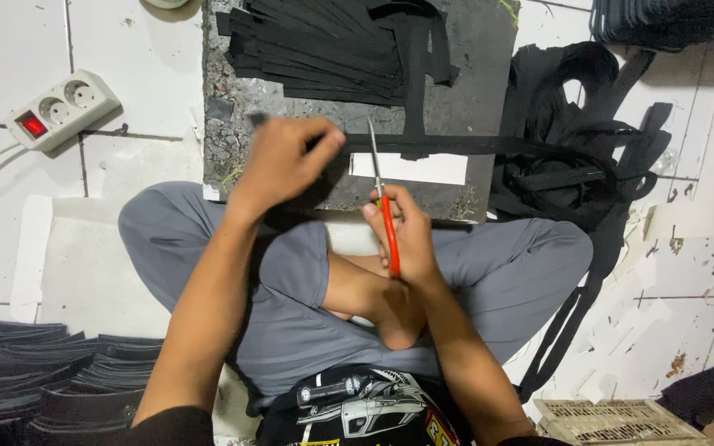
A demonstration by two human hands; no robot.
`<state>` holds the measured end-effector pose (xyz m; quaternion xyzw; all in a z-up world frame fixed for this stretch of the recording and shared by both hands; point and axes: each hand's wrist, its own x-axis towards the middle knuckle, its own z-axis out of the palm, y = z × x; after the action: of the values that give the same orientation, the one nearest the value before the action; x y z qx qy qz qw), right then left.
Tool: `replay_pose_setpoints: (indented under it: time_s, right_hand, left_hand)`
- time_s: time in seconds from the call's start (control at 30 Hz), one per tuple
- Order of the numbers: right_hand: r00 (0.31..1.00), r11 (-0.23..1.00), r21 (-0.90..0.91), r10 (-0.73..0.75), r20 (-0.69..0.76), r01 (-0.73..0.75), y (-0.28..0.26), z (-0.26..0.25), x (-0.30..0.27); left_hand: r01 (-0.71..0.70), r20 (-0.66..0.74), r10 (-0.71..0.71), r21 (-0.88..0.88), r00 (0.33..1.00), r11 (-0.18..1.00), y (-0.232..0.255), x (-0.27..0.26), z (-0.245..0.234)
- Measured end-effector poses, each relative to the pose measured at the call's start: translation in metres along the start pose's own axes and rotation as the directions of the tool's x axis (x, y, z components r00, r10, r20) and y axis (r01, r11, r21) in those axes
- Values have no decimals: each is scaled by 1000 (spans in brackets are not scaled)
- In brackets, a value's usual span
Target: Cutting long strips of black material into smaller segments using a template and scissors.
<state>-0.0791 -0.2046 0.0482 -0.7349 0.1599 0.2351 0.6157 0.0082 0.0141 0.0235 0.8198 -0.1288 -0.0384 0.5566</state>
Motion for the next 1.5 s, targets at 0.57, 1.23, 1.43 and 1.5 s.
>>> replay_pose_setpoints:
  time_s: [0.57,1.23,1.43,1.5]
  right_hand:
    - [760,563,-705,-648,-53,431,-39,-82,45]
    - [672,188,-959,-740,4,212,-55,-122,145]
    - [556,178,-899,-827,84,400,-56,-94,170]
    - [561,186,-896,-824,81,403,-49,-87,174]
  left_hand:
    - [-220,-268,433,571,861,791,-3,54,13]
    - [-363,-39,458,552,888,751,-1,36,53]
    - [-354,-79,452,511,888,784,-1,36,53]
    - [-351,-91,451,501,888,791,-2,38,51]
